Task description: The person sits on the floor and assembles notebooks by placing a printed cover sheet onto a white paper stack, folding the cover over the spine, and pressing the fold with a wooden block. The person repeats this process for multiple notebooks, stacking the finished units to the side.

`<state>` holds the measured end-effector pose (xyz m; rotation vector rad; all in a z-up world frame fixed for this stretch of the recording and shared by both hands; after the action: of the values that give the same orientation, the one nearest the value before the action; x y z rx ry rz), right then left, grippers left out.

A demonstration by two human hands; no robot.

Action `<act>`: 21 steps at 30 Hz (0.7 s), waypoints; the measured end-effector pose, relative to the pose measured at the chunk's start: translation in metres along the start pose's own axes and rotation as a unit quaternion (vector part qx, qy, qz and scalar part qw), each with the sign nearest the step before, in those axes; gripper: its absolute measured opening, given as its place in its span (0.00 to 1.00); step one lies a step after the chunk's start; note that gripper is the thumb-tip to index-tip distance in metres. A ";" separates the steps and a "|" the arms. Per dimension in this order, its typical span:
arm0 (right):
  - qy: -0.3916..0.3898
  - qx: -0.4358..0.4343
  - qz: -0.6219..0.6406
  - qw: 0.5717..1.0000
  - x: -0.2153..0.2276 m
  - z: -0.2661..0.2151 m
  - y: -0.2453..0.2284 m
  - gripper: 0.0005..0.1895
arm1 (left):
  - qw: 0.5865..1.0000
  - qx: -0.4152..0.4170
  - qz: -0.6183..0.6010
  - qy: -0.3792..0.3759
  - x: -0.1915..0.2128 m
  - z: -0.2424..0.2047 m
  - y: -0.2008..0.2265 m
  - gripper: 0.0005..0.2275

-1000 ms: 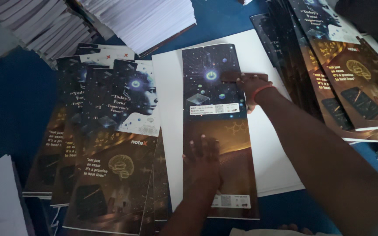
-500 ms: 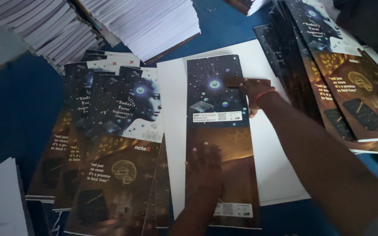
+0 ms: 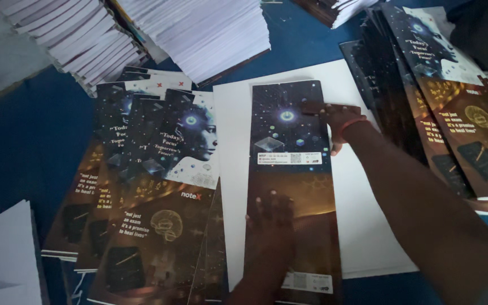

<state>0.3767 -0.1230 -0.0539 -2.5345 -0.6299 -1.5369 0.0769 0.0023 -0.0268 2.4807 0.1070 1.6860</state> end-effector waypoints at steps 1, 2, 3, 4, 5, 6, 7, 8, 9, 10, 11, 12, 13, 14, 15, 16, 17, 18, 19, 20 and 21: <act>-0.006 0.000 0.003 1.000 -0.001 0.004 0.001 0.71 | 1.000 -0.004 0.000 0.023 0.001 0.002 0.000 0.29; -0.011 0.001 0.006 1.000 -0.003 0.008 0.001 0.72 | 1.000 -0.008 0.006 0.027 -0.002 0.003 0.000 0.30; -0.018 0.001 0.009 1.000 -0.004 0.011 0.002 0.72 | 0.999 -0.012 0.012 0.030 -0.003 0.004 0.001 0.31; -0.014 0.007 -0.004 1.000 -0.004 0.014 0.002 0.73 | 0.999 -0.016 0.018 0.034 -0.003 0.005 0.001 0.32; -0.012 0.013 -0.018 1.000 -0.004 0.016 0.001 0.73 | 1.000 -0.016 0.011 0.022 -0.006 0.005 0.001 0.32; -0.009 0.019 -0.031 0.999 -0.004 0.016 0.000 0.74 | 1.000 -0.016 0.004 0.010 -0.007 0.004 0.000 0.32; -0.009 0.013 -0.029 0.999 -0.003 0.016 0.000 0.74 | 1.000 -0.014 -0.002 -0.002 -0.008 0.003 -0.001 0.32; -0.009 0.008 -0.026 1.000 -0.001 0.015 0.001 0.75 | 1.000 -0.008 -0.005 -0.015 -0.008 0.004 -0.002 0.33; -0.009 0.002 -0.024 1.000 0.001 0.012 0.002 0.75 | 1.000 -0.002 -0.008 -0.027 -0.009 0.006 -0.001 0.33; -0.003 0.007 -0.030 1.000 0.004 0.010 0.000 0.75 | 0.999 0.004 -0.012 -0.040 -0.011 0.006 -0.002 0.34; 0.004 0.012 -0.037 0.999 0.008 0.006 -0.001 0.74 | 0.999 -0.001 -0.012 -0.031 -0.010 0.006 -0.001 0.34; 0.010 0.017 -0.043 0.999 0.011 0.003 -0.002 0.74 | 1.000 -0.006 -0.012 -0.022 -0.009 0.005 -0.001 0.34; 0.000 0.004 -0.027 1.000 0.012 0.002 0.000 0.73 | 1.000 -0.010 -0.012 -0.013 -0.009 0.006 -0.001 0.34; -0.010 -0.009 -0.011 1.000 0.013 0.001 0.001 0.72 | 0.999 0.005 -0.018 -0.038 -0.015 0.009 -0.003 0.34; -0.021 -0.021 0.004 1.000 0.013 0.000 0.002 0.71 | 0.997 0.021 -0.024 -0.063 -0.021 0.015 -0.003 0.35; -0.014 -0.007 -0.007 1.000 0.016 -0.001 0.000 0.72 | 0.995 0.037 -0.031 -0.088 -0.028 0.018 -0.004 0.35; -0.007 0.007 -0.019 1.000 0.019 -0.001 -0.001 0.73 | 0.996 0.039 -0.020 -0.078 -0.029 0.021 -0.005 0.35; 0.000 0.021 -0.030 0.999 0.022 -0.001 -0.003 0.73 | 0.997 0.042 -0.010 -0.069 -0.030 0.022 -0.005 0.35; -0.007 0.007 -0.021 1.000 0.022 -0.001 -0.001 0.74 | 0.997 0.043 0.001 -0.059 -0.033 0.024 -0.005 0.35; -0.014 -0.006 -0.012 1.000 0.022 -0.001 0.002 0.75 | 0.997 0.043 -0.003 -0.064 -0.038 0.026 -0.006 0.35; -0.021 -0.019 -0.002 1.000 0.022 -0.001 0.003 0.76 | 0.997 0.042 -0.006 -0.069 -0.045 0.028 -0.007 0.36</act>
<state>0.3861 -0.1201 -0.0345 -2.6003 -0.6175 -1.5156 0.0868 0.0011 -0.0797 2.6447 0.1811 1.5294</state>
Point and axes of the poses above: each hand's wrist, its own z-axis towards the middle knuckle, its own x-axis out of the back of the hand, y = z × x, the point moved 10 cm from there along z, towards the middle knuckle, and after that the axes turned 4 degrees about z, right-handed, at the moved point
